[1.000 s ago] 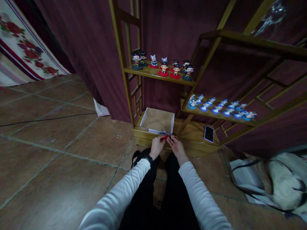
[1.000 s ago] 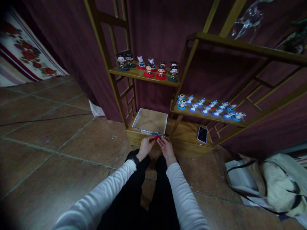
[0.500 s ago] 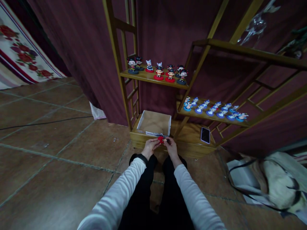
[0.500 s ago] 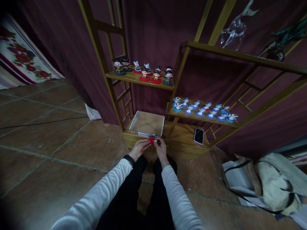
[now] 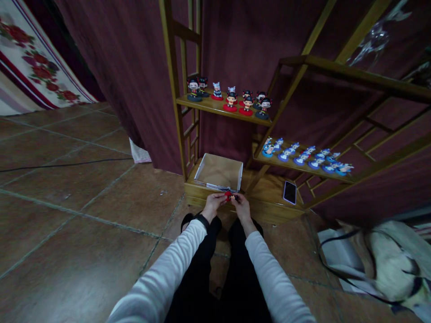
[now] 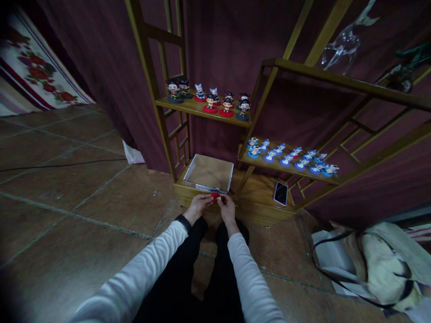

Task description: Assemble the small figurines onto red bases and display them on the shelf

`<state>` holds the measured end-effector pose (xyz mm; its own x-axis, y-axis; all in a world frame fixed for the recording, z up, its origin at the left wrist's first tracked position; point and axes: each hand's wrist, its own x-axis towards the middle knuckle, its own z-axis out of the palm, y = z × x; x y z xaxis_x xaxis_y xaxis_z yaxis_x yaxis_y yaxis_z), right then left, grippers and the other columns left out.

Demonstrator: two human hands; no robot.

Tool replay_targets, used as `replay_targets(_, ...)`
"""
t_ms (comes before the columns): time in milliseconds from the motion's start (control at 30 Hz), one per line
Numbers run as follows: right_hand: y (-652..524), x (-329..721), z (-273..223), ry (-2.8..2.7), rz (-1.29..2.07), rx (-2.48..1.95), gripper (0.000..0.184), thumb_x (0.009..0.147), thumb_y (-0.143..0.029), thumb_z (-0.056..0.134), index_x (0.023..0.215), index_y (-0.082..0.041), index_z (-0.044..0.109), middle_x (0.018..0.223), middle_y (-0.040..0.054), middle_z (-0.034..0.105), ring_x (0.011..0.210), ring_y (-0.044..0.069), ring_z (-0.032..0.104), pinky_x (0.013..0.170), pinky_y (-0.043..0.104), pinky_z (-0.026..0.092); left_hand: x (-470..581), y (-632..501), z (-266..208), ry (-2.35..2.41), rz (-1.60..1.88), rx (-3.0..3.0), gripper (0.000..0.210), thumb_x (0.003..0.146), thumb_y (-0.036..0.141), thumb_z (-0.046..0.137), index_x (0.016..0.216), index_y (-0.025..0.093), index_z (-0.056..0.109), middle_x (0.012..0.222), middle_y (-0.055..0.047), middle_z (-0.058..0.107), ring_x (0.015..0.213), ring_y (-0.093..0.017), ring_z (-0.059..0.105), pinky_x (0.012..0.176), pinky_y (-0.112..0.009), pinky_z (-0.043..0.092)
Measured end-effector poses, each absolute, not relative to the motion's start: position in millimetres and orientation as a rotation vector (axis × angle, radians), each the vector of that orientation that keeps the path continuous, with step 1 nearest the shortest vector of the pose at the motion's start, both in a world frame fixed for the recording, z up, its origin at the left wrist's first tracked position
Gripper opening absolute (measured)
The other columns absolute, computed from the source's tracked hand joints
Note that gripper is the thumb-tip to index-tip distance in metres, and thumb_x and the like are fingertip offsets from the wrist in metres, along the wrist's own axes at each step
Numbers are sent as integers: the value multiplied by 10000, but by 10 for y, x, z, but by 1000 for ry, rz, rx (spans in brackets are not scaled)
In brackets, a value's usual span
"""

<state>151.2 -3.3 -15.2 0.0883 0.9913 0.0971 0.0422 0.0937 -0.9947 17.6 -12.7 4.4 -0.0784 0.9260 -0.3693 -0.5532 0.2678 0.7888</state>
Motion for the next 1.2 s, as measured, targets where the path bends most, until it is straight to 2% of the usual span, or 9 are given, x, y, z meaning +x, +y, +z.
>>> replay_targets(200,-49,1529,-151,-1295,962,-1226,243,663,-273,649,902,-233,664,959,25,676,895,188,598,890,348,442,182,-117,29,1102,1295,523,317,466,245,837,708,90,705,645,-50,679,566,-100,579,654,-264,475)
replay_targets(567,-101,1564,-90,-1402,876,-1285,226,676,-266,652,898,-249,688,982,36,656,877,193,599,853,339,459,190,-135,21,1147,1337,699,172,525,214,783,653,118,720,558,-22,644,522,-95,514,581,-235,415)
replay_targets(867,-97,1519,-149,-1285,1057,-1314,278,675,-368,641,897,-204,676,798,19,689,661,173,611,619,298,516,191,-145,-5,1126,1331,717,166,525,214,771,648,113,722,571,-32,650,516,-91,507,554,-225,388)
replay_targets(967,-102,1534,-153,-1354,988,-1333,277,696,-376,623,907,-205,677,823,24,698,713,182,625,661,307,521,188,-145,-3,1116,1305,702,172,523,228,773,640,115,720,563,-34,648,507,-88,507,531,-217,385)
replay_targets(1067,-104,1565,-155,-1478,825,-1364,269,718,-350,611,936,-207,679,905,46,688,823,199,628,771,335,504,182,-139,-6,1098,1279,692,172,520,236,778,624,116,713,553,-33,640,503,-88,513,519,-214,391)
replay_targets(1200,-108,1599,-138,-1623,695,-1373,252,752,-311,586,963,-208,678,961,76,654,885,214,619,840,360,477,169,-110,-43,1084,1249,666,132,527,188,768,606,110,696,536,-27,626,478,-81,507,513,-217,398)
